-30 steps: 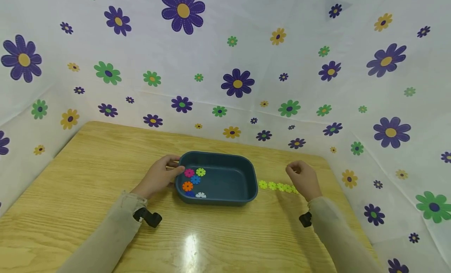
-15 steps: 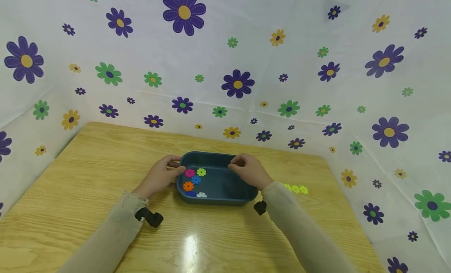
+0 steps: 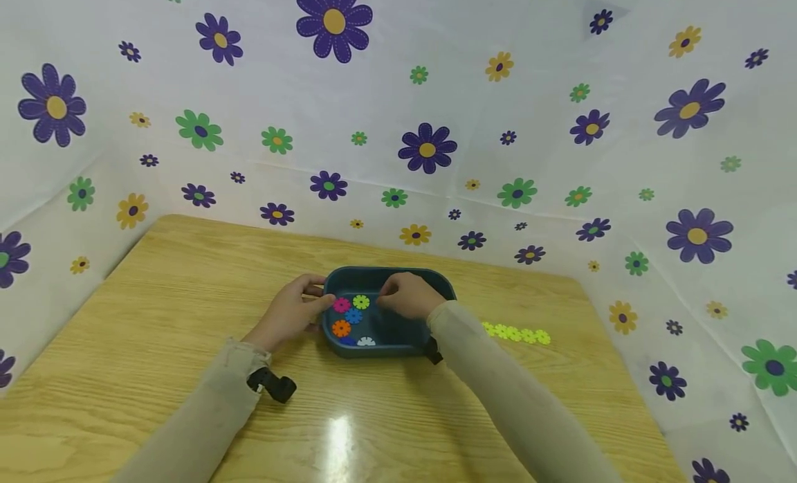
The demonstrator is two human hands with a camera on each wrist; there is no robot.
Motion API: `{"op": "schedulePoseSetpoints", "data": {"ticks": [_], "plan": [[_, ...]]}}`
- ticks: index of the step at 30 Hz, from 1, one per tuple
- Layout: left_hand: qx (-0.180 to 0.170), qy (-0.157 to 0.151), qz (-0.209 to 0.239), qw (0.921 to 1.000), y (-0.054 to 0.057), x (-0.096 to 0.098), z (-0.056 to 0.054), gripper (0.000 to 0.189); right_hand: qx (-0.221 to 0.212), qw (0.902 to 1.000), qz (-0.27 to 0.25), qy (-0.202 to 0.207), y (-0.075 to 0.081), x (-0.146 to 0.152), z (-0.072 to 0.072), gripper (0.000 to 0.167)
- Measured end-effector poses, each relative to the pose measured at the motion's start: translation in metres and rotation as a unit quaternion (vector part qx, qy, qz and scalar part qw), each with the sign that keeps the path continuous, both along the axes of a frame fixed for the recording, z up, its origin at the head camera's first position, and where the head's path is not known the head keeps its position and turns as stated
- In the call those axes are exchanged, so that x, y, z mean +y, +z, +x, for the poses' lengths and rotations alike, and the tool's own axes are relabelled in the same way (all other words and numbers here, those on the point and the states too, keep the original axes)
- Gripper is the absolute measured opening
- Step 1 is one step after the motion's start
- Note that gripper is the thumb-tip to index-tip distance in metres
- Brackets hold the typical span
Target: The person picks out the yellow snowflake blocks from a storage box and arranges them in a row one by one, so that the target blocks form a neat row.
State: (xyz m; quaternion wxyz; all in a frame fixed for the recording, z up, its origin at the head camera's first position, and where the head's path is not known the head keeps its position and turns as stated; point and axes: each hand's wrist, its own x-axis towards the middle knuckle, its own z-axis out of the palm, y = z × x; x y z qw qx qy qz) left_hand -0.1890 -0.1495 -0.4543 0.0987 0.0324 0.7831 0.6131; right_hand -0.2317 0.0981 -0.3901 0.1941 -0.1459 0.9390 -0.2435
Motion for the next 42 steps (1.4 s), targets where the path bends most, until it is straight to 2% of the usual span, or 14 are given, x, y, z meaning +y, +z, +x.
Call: {"op": "schedulePoseSetpoints", "data": {"ticks": [6,11,14,21,25,29,33,38,42], "plan": [[0.008,-0.003,-0.005,1.0,0.002,0.002,0.002,0.053,-0.036,0.9992,0.016,0.01,0.011,0.002,-0.003,0.02],[0.011,-0.008,-0.008,0.9999,0.001,0.003,0.003,0.056,-0.037,0.9988,0.033,0.005,0.009,0.0,-0.008,0.024],[0.011,-0.007,-0.006,0.9999,0.0,0.002,0.003,0.056,-0.031,0.9987,0.04,0.009,0.004,-0.007,-0.013,0.029],[-0.001,-0.006,0.0,1.0,-0.003,0.003,0.004,0.053,-0.021,0.9952,0.065,0.07,-0.019,-0.022,-0.026,0.039],[-0.002,-0.004,0.0,1.0,-0.001,0.005,0.004,0.052,-0.022,0.9962,0.063,0.056,-0.035,-0.026,-0.031,0.035],[0.0,-0.004,0.0,1.0,0.003,0.006,0.003,0.051,-0.007,0.997,0.065,0.042,-0.042,-0.029,-0.03,0.029],[0.001,-0.006,-0.002,1.0,0.004,0.007,0.002,0.051,-0.005,0.9973,0.063,0.037,-0.042,-0.03,-0.028,0.026],[-0.006,-0.004,0.0,1.0,0.001,0.006,0.001,0.051,-0.025,0.9966,0.067,0.04,-0.039,-0.028,-0.027,0.025],[-0.012,0.002,0.0,0.9999,0.0,0.006,0.001,0.05,-0.047,0.9969,0.042,0.048,-0.033,-0.021,-0.026,0.02]]}}
